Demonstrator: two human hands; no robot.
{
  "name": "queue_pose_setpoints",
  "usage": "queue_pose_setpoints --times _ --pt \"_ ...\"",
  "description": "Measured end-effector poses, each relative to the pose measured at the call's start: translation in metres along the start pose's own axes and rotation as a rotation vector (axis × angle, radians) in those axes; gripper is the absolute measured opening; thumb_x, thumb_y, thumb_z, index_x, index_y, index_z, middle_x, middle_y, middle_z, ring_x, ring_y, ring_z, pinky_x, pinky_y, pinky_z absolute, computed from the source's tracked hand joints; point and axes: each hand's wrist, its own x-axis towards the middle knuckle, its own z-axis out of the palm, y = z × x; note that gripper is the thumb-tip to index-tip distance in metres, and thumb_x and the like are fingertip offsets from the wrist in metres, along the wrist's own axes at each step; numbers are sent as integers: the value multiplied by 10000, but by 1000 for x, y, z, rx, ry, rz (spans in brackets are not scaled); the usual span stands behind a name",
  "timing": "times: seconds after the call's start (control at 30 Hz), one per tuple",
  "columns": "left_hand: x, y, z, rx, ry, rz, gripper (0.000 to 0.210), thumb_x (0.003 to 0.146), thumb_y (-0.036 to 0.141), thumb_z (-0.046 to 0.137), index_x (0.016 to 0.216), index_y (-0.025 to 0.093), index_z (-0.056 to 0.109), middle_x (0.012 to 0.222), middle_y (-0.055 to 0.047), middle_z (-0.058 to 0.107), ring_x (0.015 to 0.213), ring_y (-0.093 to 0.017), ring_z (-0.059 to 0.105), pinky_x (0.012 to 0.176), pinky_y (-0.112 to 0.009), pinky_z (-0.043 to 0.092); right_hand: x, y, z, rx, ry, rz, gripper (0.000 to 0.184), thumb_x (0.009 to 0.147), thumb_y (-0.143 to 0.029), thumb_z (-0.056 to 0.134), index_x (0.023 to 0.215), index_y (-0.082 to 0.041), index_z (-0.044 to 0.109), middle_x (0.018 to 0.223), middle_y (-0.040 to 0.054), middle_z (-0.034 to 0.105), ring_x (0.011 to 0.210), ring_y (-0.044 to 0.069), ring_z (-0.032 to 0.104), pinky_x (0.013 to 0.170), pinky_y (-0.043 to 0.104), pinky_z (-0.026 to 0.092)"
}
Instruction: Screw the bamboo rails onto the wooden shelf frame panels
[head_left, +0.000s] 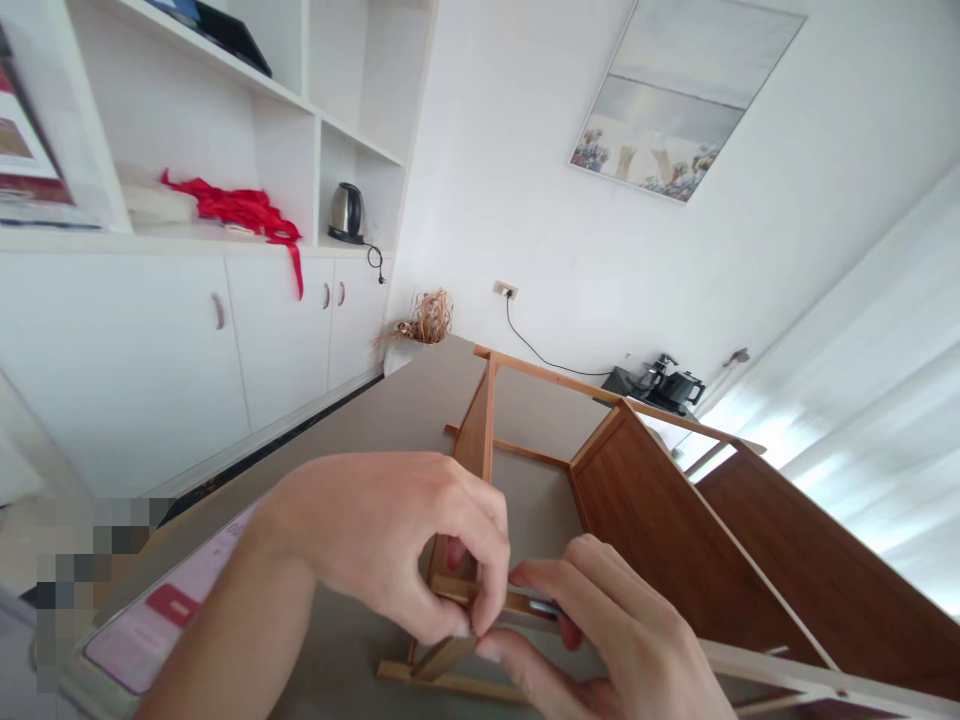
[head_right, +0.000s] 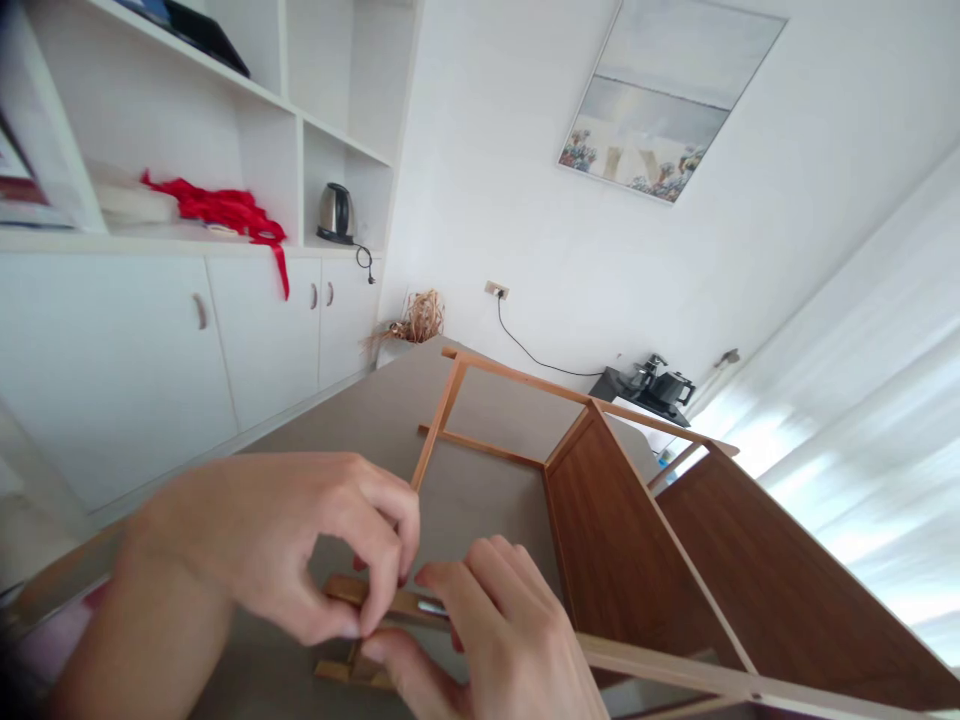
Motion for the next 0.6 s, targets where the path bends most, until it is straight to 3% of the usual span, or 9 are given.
queue_pose_setpoints --times 0.1,0.4,0.6 --pt "-1 0 1 10 15 -25 236 666 17 722 780 224 727 898 35 689 745 -69 634 704 -155 465 -2 -1 0 -28 13 7 206 923 -436 692 984 -242 665 731 -17 541 685 136 558 604 232 436" --pt "-1 0 3 12 20 -21 248 652 13 752 778 226 734 930 33 702 747 -61 641 717 -140 464 1 1 0 -21 41 -22 146 919 -353 701 873 -230 637 717 -18 528 661 129 539 596 229 427" --pt "-2 -2 -2 13 -25 -16 131 762 196 829 871 263 804 1008 5 721 789 -71 666 745 -140 476 -3 -5 -16 2 46 18 68 946 -231 640 1010 -220 659 741 -19 540 642 106 564 622 193 483"
